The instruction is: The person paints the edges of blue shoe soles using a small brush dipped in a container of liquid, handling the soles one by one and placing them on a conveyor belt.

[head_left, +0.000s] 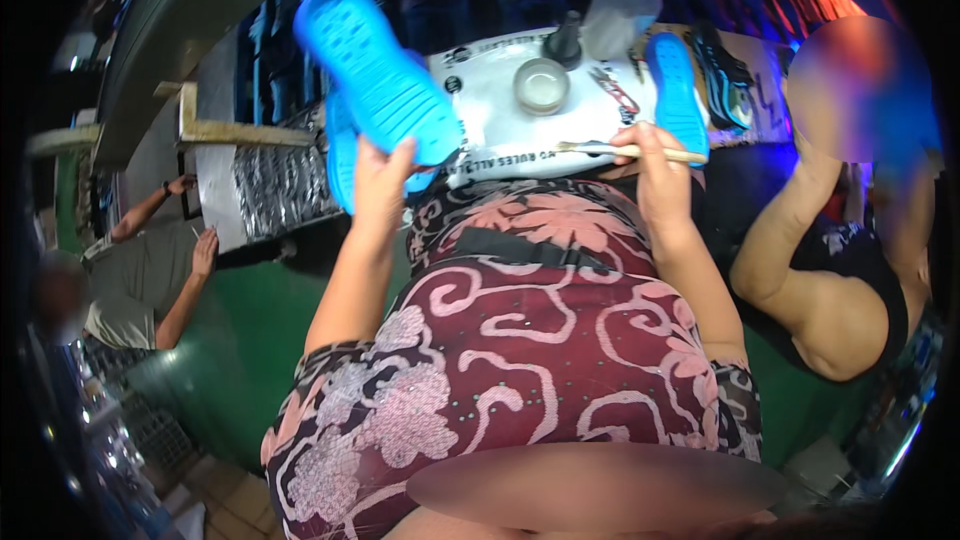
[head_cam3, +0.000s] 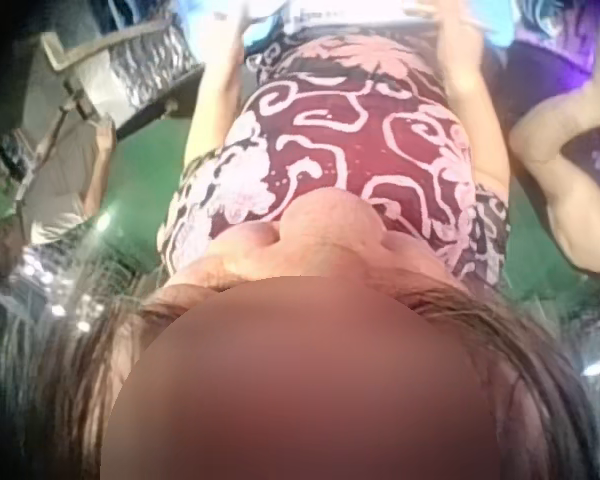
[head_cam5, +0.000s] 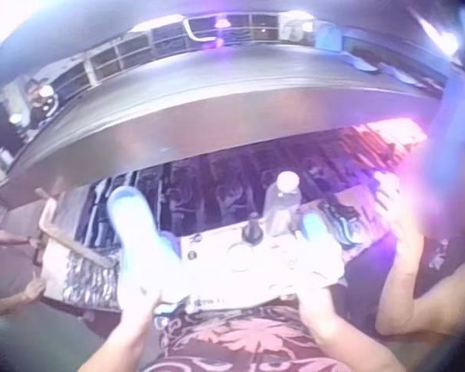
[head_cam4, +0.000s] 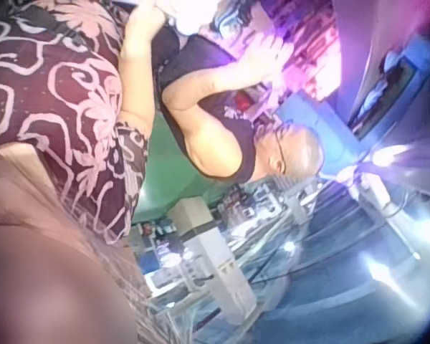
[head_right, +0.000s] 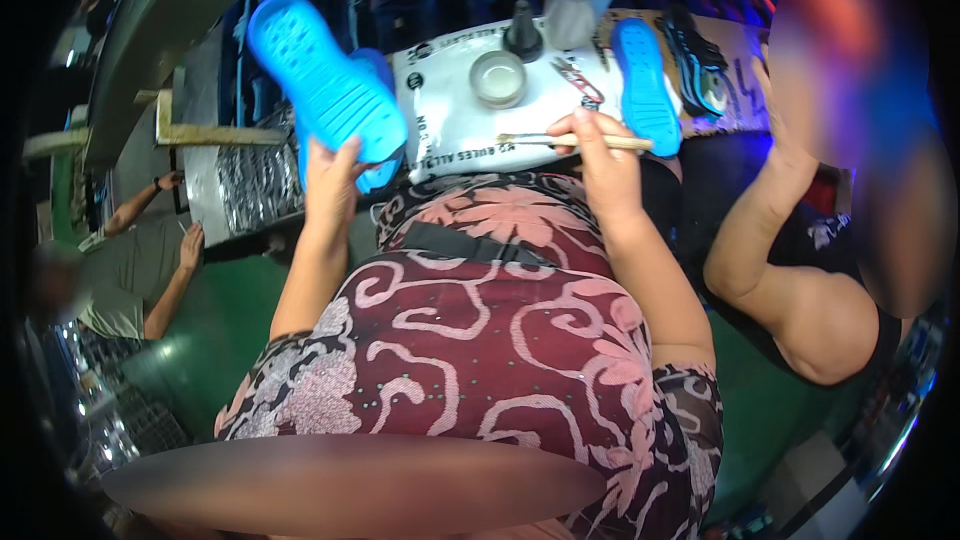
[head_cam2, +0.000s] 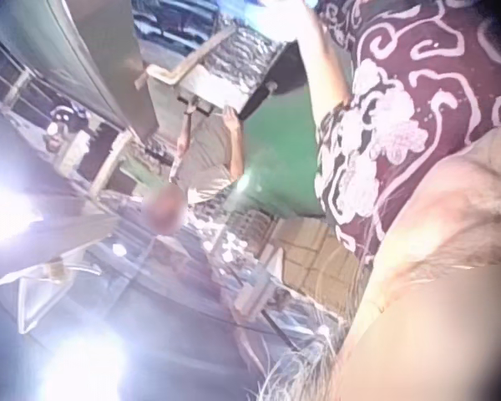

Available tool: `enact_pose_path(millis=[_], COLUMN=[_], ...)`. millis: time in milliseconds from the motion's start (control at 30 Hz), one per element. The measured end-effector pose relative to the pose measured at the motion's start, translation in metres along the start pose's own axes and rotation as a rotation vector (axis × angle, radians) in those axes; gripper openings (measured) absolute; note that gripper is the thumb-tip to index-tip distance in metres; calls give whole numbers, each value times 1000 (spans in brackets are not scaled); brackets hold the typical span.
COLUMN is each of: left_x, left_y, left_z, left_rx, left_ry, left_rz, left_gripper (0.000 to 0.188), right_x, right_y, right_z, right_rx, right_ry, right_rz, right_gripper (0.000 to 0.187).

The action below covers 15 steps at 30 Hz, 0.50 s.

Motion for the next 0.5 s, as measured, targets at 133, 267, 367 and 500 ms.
enact_pose_path(millis=[133, 267, 367, 500], left_x=[8, 21, 24, 22], left_y=[-39, -65, -74, -77], left_z=[8, 16, 17, 19], left_rx=[-50, -109, -121, -136], left_ry=[-194, -301, -382, -491], left_rz=[-71, -165, -151, -172], left_gripper=[41, 41, 43, 50], right_x=[-45, -85, -86, -74], right_y=[-16, -52, -63, -66], right_z=[2, 6, 8, 5], right_rx=[-86, -279, -290, -292], right_ry=[119, 526, 593, 592], right_rz=[76, 256, 313, 385], right_gripper=[36, 29, 26, 23])
Point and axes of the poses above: each hand's wrist, its own z-axis away from the middle knuckle, its own y-axis out of the back of the hand, x = y × z, the point moved 8 cm from there along -z, towards the middle knuckle, and after that the axes turned 9 degrees about x, right-handed, at the moved point
